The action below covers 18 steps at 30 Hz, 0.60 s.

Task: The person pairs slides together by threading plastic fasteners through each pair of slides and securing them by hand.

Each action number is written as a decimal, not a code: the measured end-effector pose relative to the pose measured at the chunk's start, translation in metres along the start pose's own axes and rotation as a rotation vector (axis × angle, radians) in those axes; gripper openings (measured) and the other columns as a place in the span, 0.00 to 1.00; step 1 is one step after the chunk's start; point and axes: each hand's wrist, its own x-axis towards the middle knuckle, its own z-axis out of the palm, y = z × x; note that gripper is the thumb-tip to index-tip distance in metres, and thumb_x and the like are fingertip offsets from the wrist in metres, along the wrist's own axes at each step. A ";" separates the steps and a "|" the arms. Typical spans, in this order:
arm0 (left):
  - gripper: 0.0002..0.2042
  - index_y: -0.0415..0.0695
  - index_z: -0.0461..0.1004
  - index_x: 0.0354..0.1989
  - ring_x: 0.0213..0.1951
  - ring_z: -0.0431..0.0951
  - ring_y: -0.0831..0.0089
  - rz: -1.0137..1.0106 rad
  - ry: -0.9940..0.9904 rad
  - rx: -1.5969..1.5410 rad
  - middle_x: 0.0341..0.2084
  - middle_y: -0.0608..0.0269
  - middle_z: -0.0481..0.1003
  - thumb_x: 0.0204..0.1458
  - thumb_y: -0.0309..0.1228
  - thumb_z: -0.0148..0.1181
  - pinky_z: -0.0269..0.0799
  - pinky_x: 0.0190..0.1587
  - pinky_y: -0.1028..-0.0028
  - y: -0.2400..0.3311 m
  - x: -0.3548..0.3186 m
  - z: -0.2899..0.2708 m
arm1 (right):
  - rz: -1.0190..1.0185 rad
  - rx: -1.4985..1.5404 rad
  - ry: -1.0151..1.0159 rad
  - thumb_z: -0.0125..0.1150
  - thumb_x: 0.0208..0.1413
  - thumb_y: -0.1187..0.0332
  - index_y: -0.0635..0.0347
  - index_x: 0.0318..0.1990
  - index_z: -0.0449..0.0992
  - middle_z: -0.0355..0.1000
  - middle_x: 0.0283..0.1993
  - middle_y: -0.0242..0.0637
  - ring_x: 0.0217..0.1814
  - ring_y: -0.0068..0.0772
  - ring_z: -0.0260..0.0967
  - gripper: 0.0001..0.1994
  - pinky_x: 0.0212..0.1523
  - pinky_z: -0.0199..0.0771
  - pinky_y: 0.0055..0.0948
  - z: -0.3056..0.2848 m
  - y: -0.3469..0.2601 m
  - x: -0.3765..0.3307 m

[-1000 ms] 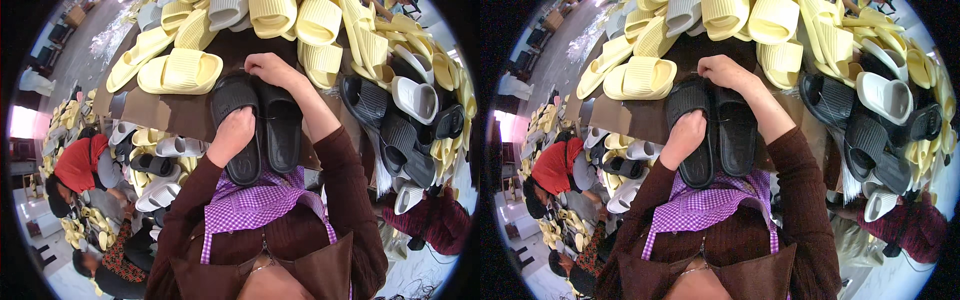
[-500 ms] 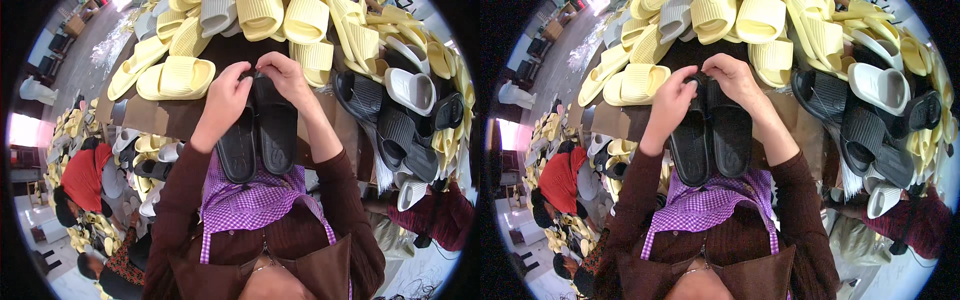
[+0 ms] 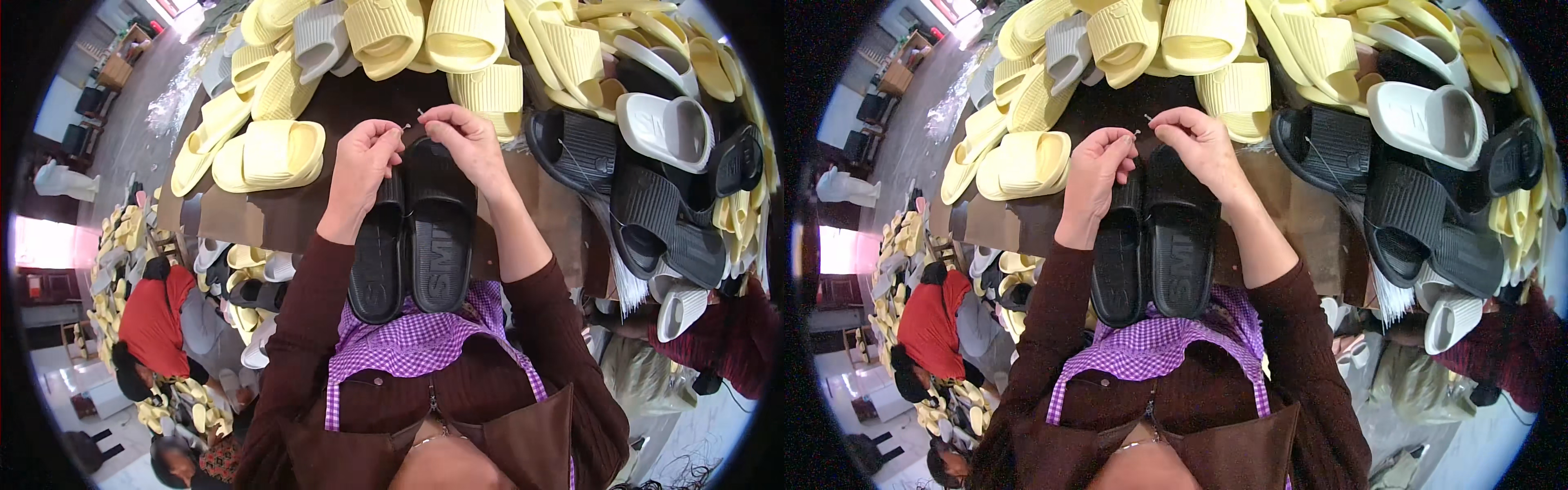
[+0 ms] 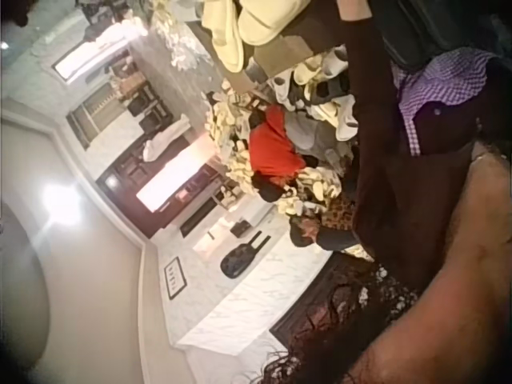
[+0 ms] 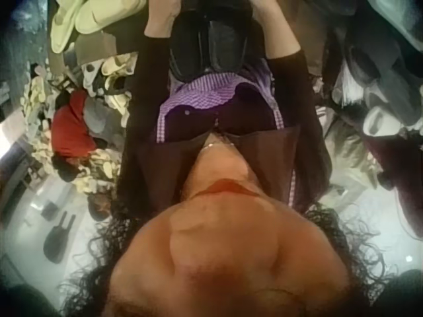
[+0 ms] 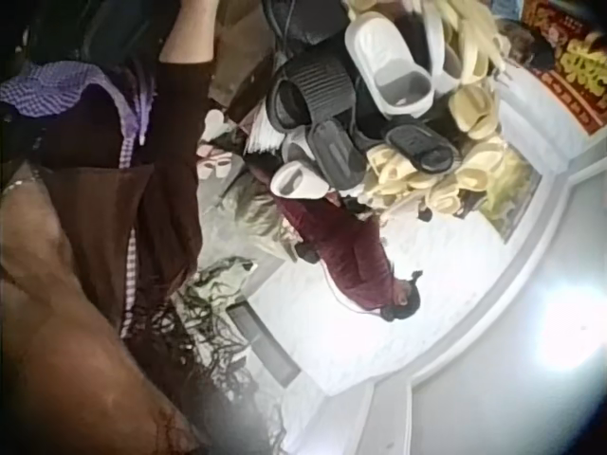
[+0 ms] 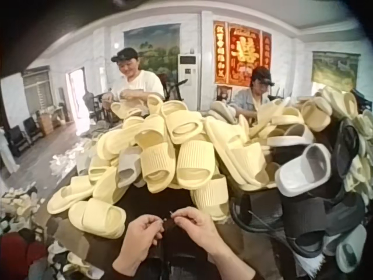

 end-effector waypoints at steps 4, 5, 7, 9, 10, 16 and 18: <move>0.06 0.39 0.73 0.36 0.22 0.68 0.87 0.028 0.032 -0.055 0.24 0.68 0.72 0.54 0.28 0.55 0.61 0.21 0.88 -0.002 -0.001 0.004 | -0.132 -0.211 -0.052 0.59 0.50 0.77 0.63 0.35 0.77 0.74 0.31 0.31 0.34 0.20 0.69 0.05 0.37 0.68 0.18 -0.001 -0.006 -0.005; 0.06 0.39 0.73 0.36 0.22 0.68 0.87 0.044 0.034 -0.062 0.24 0.68 0.72 0.55 0.28 0.55 0.61 0.21 0.88 -0.003 -0.001 0.005 | -0.193 -0.298 -0.074 0.59 0.50 0.77 0.62 0.35 0.77 0.74 0.31 0.32 0.33 0.20 0.69 0.05 0.36 0.68 0.19 -0.001 -0.006 -0.005; 0.06 0.39 0.73 0.36 0.22 0.68 0.87 0.058 0.038 -0.067 0.24 0.68 0.72 0.55 0.28 0.55 0.61 0.21 0.88 -0.002 -0.001 0.004 | -0.246 -0.390 -0.070 0.59 0.49 0.77 0.62 0.34 0.77 0.74 0.30 0.32 0.33 0.22 0.69 0.05 0.36 0.68 0.20 -0.001 -0.008 -0.005; 0.05 0.40 0.73 0.36 0.22 0.67 0.88 0.063 0.040 -0.064 0.24 0.70 0.72 0.55 0.28 0.54 0.60 0.21 0.88 -0.002 -0.002 0.004 | -0.356 -0.581 -0.059 0.60 0.47 0.77 0.61 0.34 0.78 0.74 0.29 0.34 0.31 0.25 0.69 0.06 0.34 0.68 0.23 0.000 -0.009 -0.006; 0.05 0.40 0.73 0.36 0.22 0.67 0.88 0.066 0.040 -0.063 0.24 0.71 0.71 0.55 0.28 0.54 0.60 0.21 0.88 -0.002 -0.002 0.003 | -0.354 -0.578 -0.060 0.60 0.47 0.77 0.61 0.34 0.78 0.74 0.29 0.34 0.31 0.25 0.69 0.06 0.34 0.68 0.23 0.001 -0.009 -0.006; 0.05 0.41 0.73 0.36 0.22 0.65 0.89 0.084 -0.012 -0.064 0.23 0.73 0.70 0.56 0.28 0.53 0.58 0.21 0.89 -0.005 -0.002 -0.001 | -0.422 -0.567 0.035 0.61 0.46 0.77 0.60 0.33 0.78 0.73 0.27 0.33 0.29 0.30 0.69 0.06 0.33 0.67 0.27 0.004 -0.005 -0.004; 0.05 0.41 0.73 0.37 0.22 0.65 0.89 0.067 -0.064 -0.032 0.25 0.73 0.70 0.57 0.28 0.53 0.59 0.22 0.89 -0.006 0.001 -0.003 | -0.444 -0.568 0.050 0.61 0.46 0.77 0.59 0.33 0.78 0.73 0.26 0.33 0.29 0.31 0.69 0.05 0.33 0.67 0.27 0.003 -0.003 -0.002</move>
